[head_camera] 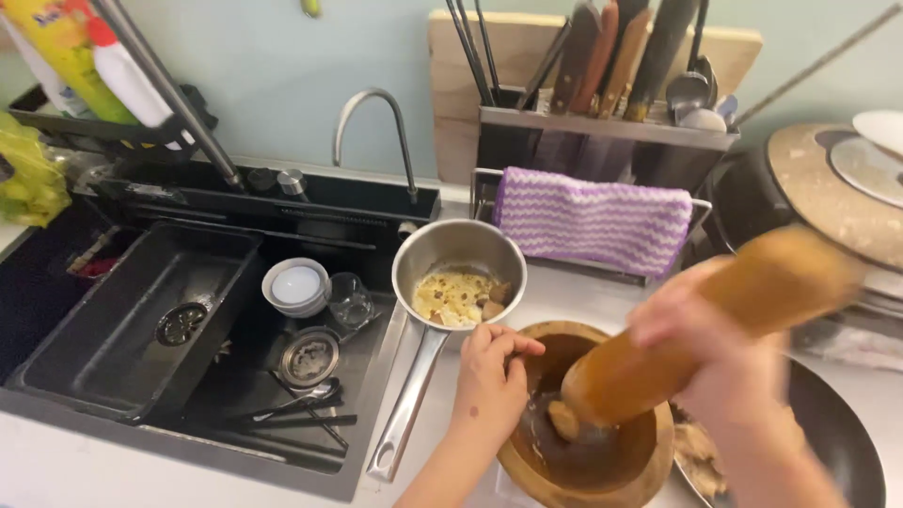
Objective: Shredding cooked meat by pounding it with a pestle in a wooden mortar.
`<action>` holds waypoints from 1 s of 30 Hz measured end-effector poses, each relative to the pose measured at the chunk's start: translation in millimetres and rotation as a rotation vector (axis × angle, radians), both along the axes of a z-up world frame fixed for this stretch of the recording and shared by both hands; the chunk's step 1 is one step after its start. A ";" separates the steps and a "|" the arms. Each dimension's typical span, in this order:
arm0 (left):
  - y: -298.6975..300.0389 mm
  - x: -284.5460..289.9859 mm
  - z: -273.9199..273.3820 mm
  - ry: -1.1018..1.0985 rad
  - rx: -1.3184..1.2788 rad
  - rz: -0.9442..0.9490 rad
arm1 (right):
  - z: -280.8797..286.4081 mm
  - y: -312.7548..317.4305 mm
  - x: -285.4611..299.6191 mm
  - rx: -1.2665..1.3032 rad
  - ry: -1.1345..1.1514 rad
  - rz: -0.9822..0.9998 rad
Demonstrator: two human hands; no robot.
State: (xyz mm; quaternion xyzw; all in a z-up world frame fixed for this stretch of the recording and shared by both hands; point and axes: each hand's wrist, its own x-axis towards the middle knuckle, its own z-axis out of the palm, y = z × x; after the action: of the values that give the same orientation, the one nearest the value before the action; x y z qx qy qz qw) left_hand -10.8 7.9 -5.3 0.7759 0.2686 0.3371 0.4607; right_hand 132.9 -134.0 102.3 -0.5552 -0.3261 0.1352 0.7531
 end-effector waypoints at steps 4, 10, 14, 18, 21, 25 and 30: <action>-1.5 2.4 2.6 -0.024 -0.031 0.003 | 9.2 -32.5 17.8 0.261 -0.081 0.223; -0.8 7.9 -3.3 0.006 -0.037 0.009 | -46.6 6.6 -18.8 -0.068 0.123 0.014; -0.9 3.9 -3.9 -0.014 -0.031 0.007 | 10.1 -16.3 -8.9 0.180 0.060 0.123; -3.1 5.8 -4.4 0.005 -0.053 0.004 | 26.0 -25.3 0.3 0.470 0.016 0.284; -0.2 5.9 1.4 0.027 -0.075 0.004 | -23.5 -0.9 -7.3 0.345 0.045 0.212; -2.6 2.5 7.1 0.068 -0.122 -0.014 | -27.3 2.3 -12.8 0.048 0.202 0.034; -2.3 3.3 -2.1 0.036 -0.108 -0.006 | 14.7 -31.4 6.1 0.536 0.147 0.262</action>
State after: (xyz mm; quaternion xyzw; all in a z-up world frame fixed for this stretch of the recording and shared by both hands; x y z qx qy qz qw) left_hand -7.5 5.6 -7.4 0.7566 0.2921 0.3068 0.4981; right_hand 138.9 -165.4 117.0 -0.2789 -0.3636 0.1803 0.8704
